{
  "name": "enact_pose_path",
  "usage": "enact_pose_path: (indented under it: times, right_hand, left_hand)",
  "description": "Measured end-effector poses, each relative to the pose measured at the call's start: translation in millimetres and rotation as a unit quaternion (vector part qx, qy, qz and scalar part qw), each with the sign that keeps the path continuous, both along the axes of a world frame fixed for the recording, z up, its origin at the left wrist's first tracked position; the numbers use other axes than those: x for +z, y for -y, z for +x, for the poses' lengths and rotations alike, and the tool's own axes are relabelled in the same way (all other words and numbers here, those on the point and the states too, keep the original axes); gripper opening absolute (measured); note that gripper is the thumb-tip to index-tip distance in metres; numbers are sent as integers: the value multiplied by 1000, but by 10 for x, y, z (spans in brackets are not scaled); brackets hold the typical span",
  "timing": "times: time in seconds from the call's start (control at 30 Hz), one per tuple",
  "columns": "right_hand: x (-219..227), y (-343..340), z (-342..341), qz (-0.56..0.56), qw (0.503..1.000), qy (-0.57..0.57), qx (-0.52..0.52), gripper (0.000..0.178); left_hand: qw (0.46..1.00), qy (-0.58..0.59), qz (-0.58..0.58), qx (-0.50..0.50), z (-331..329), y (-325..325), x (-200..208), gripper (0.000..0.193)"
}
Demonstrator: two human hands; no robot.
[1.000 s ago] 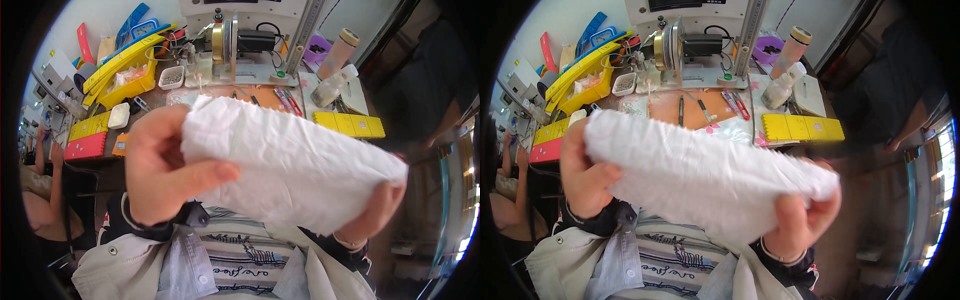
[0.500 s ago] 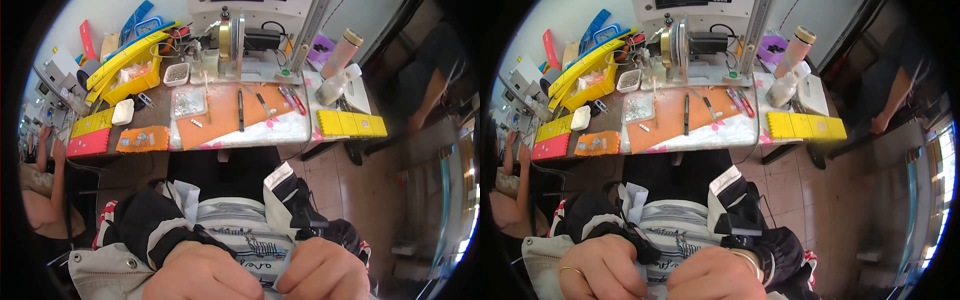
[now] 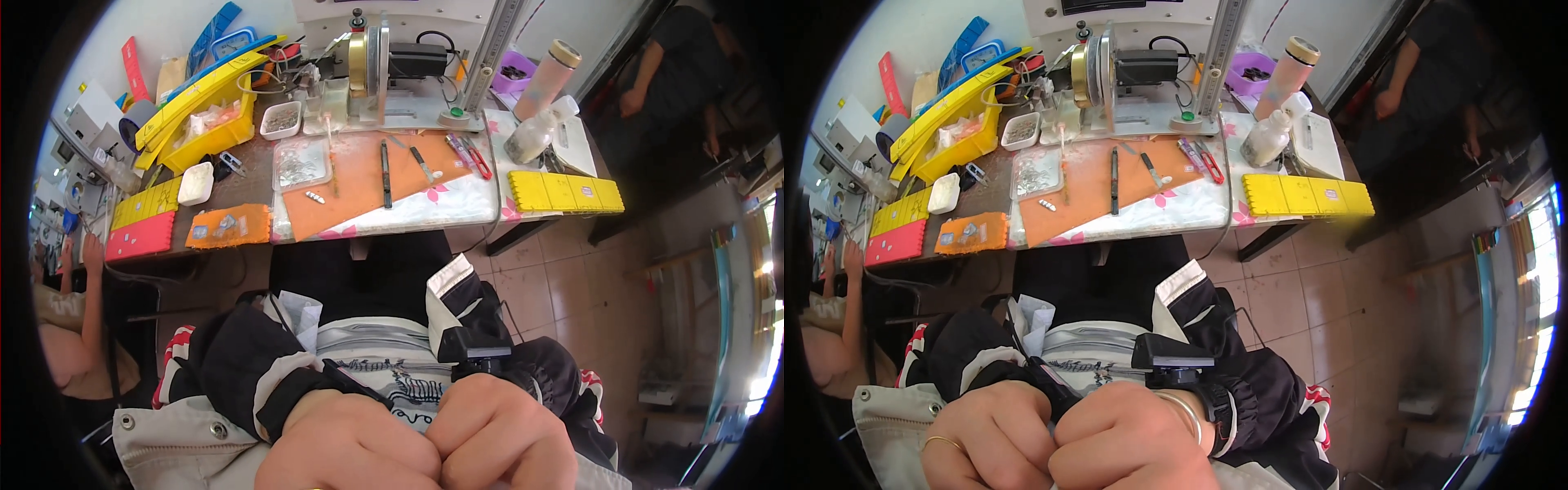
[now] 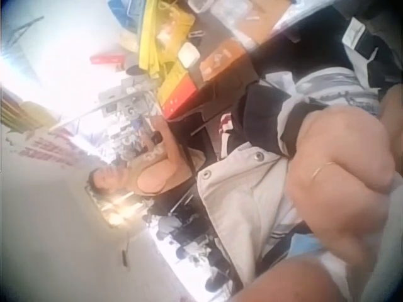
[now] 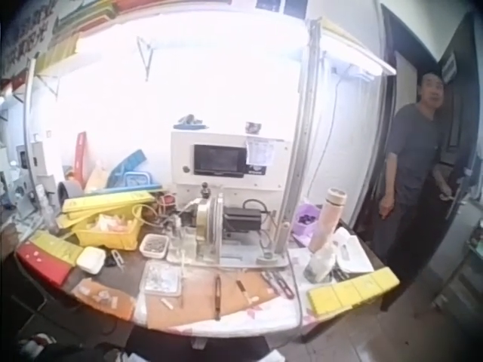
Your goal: Assemble small electronic or mechanical parts using a specialized press or mounting machine at a workbench.
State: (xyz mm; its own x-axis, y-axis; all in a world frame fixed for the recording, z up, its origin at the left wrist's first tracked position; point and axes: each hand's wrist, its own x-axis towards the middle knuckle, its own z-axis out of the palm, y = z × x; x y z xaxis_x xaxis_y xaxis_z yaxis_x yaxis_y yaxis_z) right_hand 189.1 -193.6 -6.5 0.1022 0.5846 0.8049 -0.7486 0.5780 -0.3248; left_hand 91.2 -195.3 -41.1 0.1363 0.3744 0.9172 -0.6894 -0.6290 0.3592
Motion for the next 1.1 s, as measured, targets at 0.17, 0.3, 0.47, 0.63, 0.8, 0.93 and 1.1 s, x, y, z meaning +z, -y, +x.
enact_pose_path:
  times: [0.17,0.3,0.47,0.63,0.8,0.93,1.1]
  right_hand:
    - [234,333,29,-309,947,80,-30,52]
    - [47,231,35,-222,974,37,2,54]
    - [47,321,-35,-238,969,50,-52,61]
    - [-10,212,-211,-162,966,-166,119,63]
    - [13,193,-161,-171,978,-63,104,62]
    - [93,54,80,-290,954,48,52,47]
    - [-339,-387,372,89,952,164,243,19]
  left_hand:
    - [990,-10,-129,47,150,1,307,21]
    - [838,412,-13,359,882,-247,347,24]
    - [998,45,-5,50,43,40,-39,18]
    - [992,78,86,44,105,111,-359,21]
    - [983,119,53,127,166,138,-268,24]
    - [941,126,-97,300,334,151,170,25]
    - [872,148,-196,424,467,191,424,30]
